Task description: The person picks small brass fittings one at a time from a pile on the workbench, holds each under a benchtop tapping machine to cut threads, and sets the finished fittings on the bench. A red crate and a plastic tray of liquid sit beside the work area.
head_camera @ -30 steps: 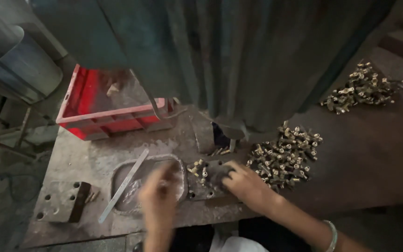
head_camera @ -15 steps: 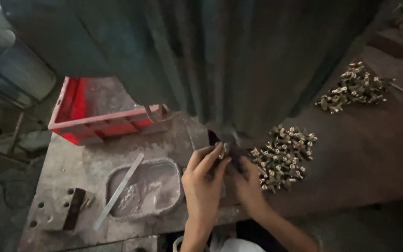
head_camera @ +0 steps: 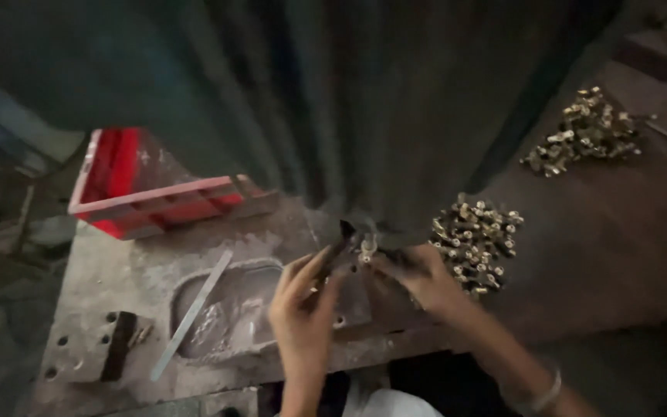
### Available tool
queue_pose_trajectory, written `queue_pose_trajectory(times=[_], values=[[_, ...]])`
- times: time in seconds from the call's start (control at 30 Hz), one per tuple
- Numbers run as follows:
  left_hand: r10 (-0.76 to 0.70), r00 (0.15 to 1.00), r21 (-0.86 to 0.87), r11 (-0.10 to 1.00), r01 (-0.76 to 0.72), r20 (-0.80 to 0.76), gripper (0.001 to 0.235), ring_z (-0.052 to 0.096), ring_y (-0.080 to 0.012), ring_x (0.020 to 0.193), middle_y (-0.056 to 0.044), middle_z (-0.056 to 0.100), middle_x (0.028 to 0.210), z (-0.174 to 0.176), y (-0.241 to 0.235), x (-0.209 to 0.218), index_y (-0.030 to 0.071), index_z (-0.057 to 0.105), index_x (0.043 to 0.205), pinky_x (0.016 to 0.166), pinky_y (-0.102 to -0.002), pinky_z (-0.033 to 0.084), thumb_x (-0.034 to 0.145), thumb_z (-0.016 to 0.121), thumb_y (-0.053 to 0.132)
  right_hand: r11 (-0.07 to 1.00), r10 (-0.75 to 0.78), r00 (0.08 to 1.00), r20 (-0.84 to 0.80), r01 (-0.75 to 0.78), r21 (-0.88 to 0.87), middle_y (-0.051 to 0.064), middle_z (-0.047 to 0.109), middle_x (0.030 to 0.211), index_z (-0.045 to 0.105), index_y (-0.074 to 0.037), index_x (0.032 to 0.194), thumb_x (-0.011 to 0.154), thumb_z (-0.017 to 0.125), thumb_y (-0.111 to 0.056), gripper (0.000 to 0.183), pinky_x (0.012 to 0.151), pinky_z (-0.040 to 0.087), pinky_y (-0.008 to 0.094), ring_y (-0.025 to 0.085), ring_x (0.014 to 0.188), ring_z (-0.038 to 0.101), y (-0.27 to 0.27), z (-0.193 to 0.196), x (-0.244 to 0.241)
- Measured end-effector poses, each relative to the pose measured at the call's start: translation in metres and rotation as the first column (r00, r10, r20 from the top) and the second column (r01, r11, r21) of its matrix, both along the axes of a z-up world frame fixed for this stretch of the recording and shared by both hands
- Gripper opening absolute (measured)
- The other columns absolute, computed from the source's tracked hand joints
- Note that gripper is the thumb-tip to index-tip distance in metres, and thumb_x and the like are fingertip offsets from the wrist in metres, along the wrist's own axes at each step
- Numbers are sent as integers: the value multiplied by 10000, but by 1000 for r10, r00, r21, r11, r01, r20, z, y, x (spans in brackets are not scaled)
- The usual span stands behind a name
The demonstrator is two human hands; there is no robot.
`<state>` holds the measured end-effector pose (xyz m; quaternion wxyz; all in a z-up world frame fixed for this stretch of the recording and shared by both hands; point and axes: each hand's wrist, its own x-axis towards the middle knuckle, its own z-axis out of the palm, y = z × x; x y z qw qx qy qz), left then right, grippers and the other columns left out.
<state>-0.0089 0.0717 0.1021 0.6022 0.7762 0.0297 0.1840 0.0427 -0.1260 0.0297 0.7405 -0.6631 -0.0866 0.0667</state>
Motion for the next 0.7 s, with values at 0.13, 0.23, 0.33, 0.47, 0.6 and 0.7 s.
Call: queue_pose_trajectory(times=[0.13,0.23,0.33,0.47,0.6,0.7], values=[[53,959,212,977,8,-279,346,721,-195,861,-52,706,1149,-27,4,-7,93,711,1257,702,-294,589,915,704,147,953,290,954,81,-295,68,68,697,935,689,29,1101,1059,622,-105,155,632,484,260,128,713,618,-3,17,6],[189,939,764,637,106,-289,642,527,-402,1218,-162,544,1399,-55,-3,-3,70,551,1420,798,-434,563,836,728,269,966,191,975,109,-207,155,57,727,973,684,6,1115,1003,601,-81,164,625,530,268,129,695,650,20,29,-13],[219,916,782,607,141,-335,596,462,-352,1290,-133,499,1423,-78,-5,-6,71,463,1449,913,-415,540,902,646,223,994,-67,988,139,55,90,72,746,918,705,16,1057,952,655,-48,132,617,567,290,156,678,703,30,-5,-29],[114,993,913,407,-6,-44,584,488,-335,1299,-116,523,1430,-92,-20,-12,111,530,1394,1012,-432,477,824,643,158,970,-244,961,132,244,12,101,765,848,726,34,962,970,709,-76,111,648,561,306,163,716,709,34,-35,-23],[-200,977,909,416,20,70,537,488,-362,1350,-209,527,1495,-138,-62,-35,10,580,1344,1053,-418,416,827,608,151,964,-246,968,47,250,-88,69,769,845,733,0,957,963,700,-112,117,655,596,311,145,720,727,32,-41,-24],[-286,958,884,448,133,1,515,472,-378,1338,-186,546,1436,-163,-90,-26,24,588,1346,1077,-456,387,868,586,215,979,-205,970,-132,200,-48,63,746,828,734,1,990,983,670,-115,133,653,568,319,142,713,694,40,0,-31]])
